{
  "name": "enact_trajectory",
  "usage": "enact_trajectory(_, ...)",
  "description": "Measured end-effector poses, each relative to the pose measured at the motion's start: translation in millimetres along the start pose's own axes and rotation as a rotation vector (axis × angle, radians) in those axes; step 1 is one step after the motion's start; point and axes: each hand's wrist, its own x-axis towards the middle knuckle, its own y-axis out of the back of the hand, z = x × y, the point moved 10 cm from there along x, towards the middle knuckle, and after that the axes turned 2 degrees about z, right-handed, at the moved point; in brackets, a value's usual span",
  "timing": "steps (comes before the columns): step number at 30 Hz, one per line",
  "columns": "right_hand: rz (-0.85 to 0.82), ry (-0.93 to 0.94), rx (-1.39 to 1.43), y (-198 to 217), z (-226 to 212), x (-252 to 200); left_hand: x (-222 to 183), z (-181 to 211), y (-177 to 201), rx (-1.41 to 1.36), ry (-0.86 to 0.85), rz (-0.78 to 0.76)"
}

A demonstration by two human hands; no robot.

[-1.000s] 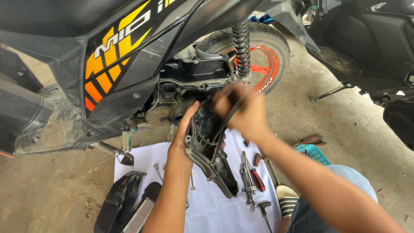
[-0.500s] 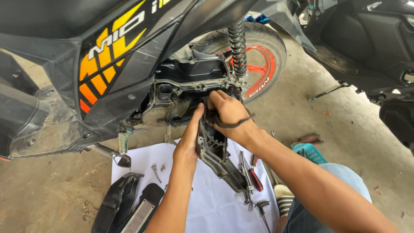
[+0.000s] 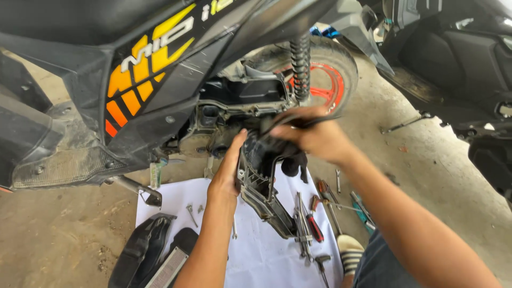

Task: Cleaning and inspecting motorcycle engine components during maintenance

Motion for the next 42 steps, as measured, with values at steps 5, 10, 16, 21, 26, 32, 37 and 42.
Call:
enact_trajectory(5,-0.061,0.146,-0.294,-29.5,3.7,0.8,19.7,-12.3,0.9,0.095,0.019,0.012)
enact_trajectory(10,0.130,0.063,-0.198,29.3,32.0,13.0,-27.3,-1.9,-13.9,0.076,0.022,0.044)
enact_trajectory(16,-0.215,-0.063,-0.577,-17.5,67.1,-8.6,-10.7,-25.7,3.1,0.184,0.046,0.072)
enact_trajectory(21,-0.083,-0.182,-0.416,19.7,87.2,9.9,-61.9,8.1,-27.5,-0.117,-0.043,0.011)
enact_trajectory(26,0.014,-0.320,-0.367,3.1,79.9,4.8,-40.4,8.0,-3.6,-0.167,-0.139,0.032)
enact_trajectory(32,0.028,-0.418,-0.400,12.6,66.6,11.4,12.4,15.0,43.0,-0.256,-0.283,-0.244)
enact_trajectory(37,0.190,-0.585,0.221,43.0,70.0,2.9,-8.5,40.0,113.9,-0.233,-0.531,-0.404)
enact_trajectory(42,0.229,-0.520,0.518,119.8,123.2,3.2,-77.2,72.3,155.9,-0.002,-0.924,0.141)
